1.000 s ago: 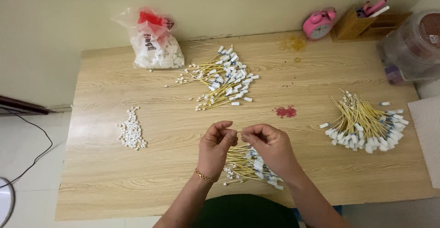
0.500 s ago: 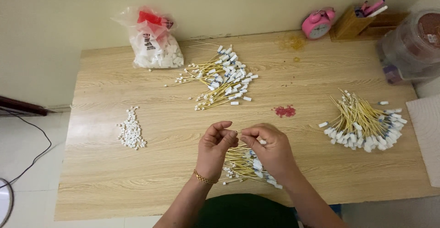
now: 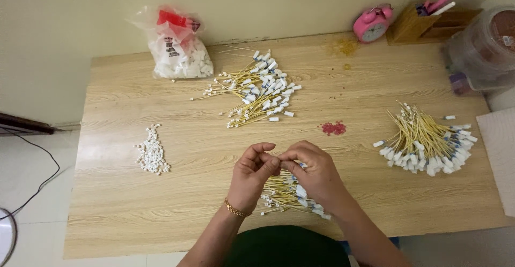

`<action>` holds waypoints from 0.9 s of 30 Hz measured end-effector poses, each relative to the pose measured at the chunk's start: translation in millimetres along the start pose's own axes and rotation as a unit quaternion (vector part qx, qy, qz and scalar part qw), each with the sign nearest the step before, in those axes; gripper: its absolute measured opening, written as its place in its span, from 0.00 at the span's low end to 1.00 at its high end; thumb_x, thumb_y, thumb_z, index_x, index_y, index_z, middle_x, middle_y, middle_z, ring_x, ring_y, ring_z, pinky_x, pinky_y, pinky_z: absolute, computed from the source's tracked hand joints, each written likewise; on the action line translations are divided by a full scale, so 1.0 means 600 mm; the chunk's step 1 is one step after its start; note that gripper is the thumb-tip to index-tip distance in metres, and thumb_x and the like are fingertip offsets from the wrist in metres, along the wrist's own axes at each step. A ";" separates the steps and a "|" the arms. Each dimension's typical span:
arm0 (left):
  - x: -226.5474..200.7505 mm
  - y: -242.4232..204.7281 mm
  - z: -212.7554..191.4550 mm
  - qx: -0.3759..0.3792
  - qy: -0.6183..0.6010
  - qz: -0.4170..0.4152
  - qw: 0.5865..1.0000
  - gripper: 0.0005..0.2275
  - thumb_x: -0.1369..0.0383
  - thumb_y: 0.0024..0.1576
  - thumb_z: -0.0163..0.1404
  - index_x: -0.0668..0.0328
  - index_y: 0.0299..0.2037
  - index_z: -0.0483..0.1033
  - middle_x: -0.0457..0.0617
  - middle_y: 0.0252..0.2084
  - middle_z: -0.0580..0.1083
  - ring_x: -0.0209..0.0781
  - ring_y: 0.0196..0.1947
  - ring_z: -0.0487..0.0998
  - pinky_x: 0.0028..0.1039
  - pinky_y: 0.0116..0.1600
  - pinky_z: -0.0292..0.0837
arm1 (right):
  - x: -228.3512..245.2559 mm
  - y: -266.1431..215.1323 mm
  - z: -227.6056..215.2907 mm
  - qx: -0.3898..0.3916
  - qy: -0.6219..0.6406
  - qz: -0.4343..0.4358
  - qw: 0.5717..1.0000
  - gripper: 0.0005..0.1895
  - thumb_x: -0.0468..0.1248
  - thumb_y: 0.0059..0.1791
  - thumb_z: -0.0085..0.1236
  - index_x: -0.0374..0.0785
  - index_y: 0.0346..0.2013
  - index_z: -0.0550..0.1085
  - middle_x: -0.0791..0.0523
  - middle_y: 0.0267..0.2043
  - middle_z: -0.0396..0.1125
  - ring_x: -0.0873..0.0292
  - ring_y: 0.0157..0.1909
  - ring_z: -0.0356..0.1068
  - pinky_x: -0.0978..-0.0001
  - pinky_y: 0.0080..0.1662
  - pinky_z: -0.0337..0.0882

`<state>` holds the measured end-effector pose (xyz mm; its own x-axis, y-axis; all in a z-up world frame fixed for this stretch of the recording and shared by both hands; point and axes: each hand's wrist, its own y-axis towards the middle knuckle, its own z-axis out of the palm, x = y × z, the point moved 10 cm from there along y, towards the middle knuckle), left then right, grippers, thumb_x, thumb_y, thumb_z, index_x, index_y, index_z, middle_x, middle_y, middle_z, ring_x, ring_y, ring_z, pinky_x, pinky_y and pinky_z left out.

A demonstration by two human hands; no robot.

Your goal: Assembling small electrical components by attaching plastic tips to wire leads.

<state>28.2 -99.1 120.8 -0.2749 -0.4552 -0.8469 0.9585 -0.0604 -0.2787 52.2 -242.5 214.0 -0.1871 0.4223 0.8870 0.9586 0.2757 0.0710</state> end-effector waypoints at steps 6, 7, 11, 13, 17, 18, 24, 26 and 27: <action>-0.009 0.006 0.004 0.037 0.016 -0.016 0.999 0.14 0.77 0.60 0.55 0.64 0.55 0.73 0.47 0.34 0.77 0.33 0.35 0.78 0.25 0.44 0.77 | -0.020 -0.003 0.009 -0.007 0.113 0.045 0.993 0.04 0.32 0.46 0.66 0.36 0.34 0.80 0.58 0.35 0.75 0.65 0.38 0.75 0.71 0.40 0.75; -0.011 0.008 0.004 0.037 0.017 -0.019 0.999 0.14 0.76 0.59 0.55 0.64 0.55 0.73 0.47 0.34 0.77 0.33 0.35 0.78 0.25 0.44 0.77 | -0.019 -0.002 0.009 -0.015 0.107 0.026 0.994 0.04 0.31 0.46 0.66 0.36 0.34 0.80 0.58 0.35 0.75 0.66 0.37 0.74 0.72 0.38 0.74; -0.015 0.011 0.003 0.042 0.023 -0.024 0.999 0.14 0.76 0.59 0.55 0.64 0.55 0.73 0.46 0.34 0.77 0.33 0.35 0.78 0.25 0.43 0.77 | -0.028 0.000 0.014 -0.024 0.073 -0.013 0.997 0.05 0.29 0.45 0.67 0.37 0.35 0.81 0.58 0.34 0.74 0.67 0.36 0.74 0.75 0.37 0.74; -0.017 0.012 -0.003 0.042 0.022 -0.027 0.999 0.14 0.77 0.59 0.55 0.64 0.55 0.73 0.46 0.34 0.77 0.34 0.35 0.78 0.26 0.43 0.77 | -0.025 0.002 0.018 -0.009 0.099 -0.004 0.995 0.05 0.29 0.46 0.66 0.36 0.36 0.81 0.59 0.35 0.74 0.67 0.36 0.73 0.75 0.37 0.73; -0.008 0.013 -0.025 0.047 0.000 -0.049 0.998 0.15 0.77 0.58 0.56 0.62 0.56 0.73 0.47 0.33 0.77 0.35 0.34 0.78 0.27 0.42 0.77 | -0.065 0.003 0.053 0.083 0.153 0.061 0.983 0.07 0.30 0.49 0.62 0.36 0.41 0.81 0.60 0.35 0.72 0.69 0.33 0.68 0.77 0.35 0.69; -0.001 0.014 -0.032 0.046 0.000 -0.050 0.998 0.15 0.77 0.58 0.56 0.62 0.56 0.73 0.47 0.33 0.77 0.35 0.34 0.78 0.27 0.42 0.77 | -0.065 0.002 0.059 0.084 0.154 0.063 0.983 0.07 0.30 0.49 0.62 0.36 0.41 0.81 0.60 0.35 0.72 0.69 0.33 0.68 0.77 0.35 0.69; 0.051 0.012 -0.059 0.045 -0.001 -0.075 0.996 0.14 0.77 0.59 0.55 0.63 0.55 0.73 0.46 0.34 0.77 0.34 0.35 0.78 0.28 0.44 0.78 | -0.106 0.000 0.092 0.063 0.124 0.113 0.984 0.04 0.31 0.47 0.62 0.36 0.37 0.80 0.59 0.33 0.71 0.69 0.31 0.67 0.76 0.34 0.70; 0.074 0.015 -0.076 0.028 0.017 -0.087 0.996 0.14 0.76 0.60 0.54 0.64 0.56 0.74 0.46 0.35 0.77 0.34 0.36 0.79 0.27 0.45 0.79 | -0.108 0.006 0.097 0.067 0.080 0.107 0.989 0.06 0.32 0.46 0.62 0.37 0.37 0.81 0.58 0.33 0.72 0.66 0.33 0.72 0.73 0.36 0.74; 0.079 0.022 -0.085 0.027 0.017 -0.088 0.996 0.14 0.76 0.60 0.54 0.64 0.56 0.74 0.46 0.35 0.77 0.34 0.36 0.79 0.27 0.45 0.79 | -0.123 0.007 0.104 0.067 0.080 0.108 0.989 0.06 0.32 0.46 0.62 0.37 0.37 0.81 0.58 0.33 0.72 0.66 0.33 0.72 0.73 0.36 0.74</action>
<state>24.1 -76.4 53.8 -0.4403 -0.4032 -0.8022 0.8977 -0.1837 -0.4004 56.8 -218.2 120.4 0.0664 0.3442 0.9366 0.9331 0.3111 -0.1805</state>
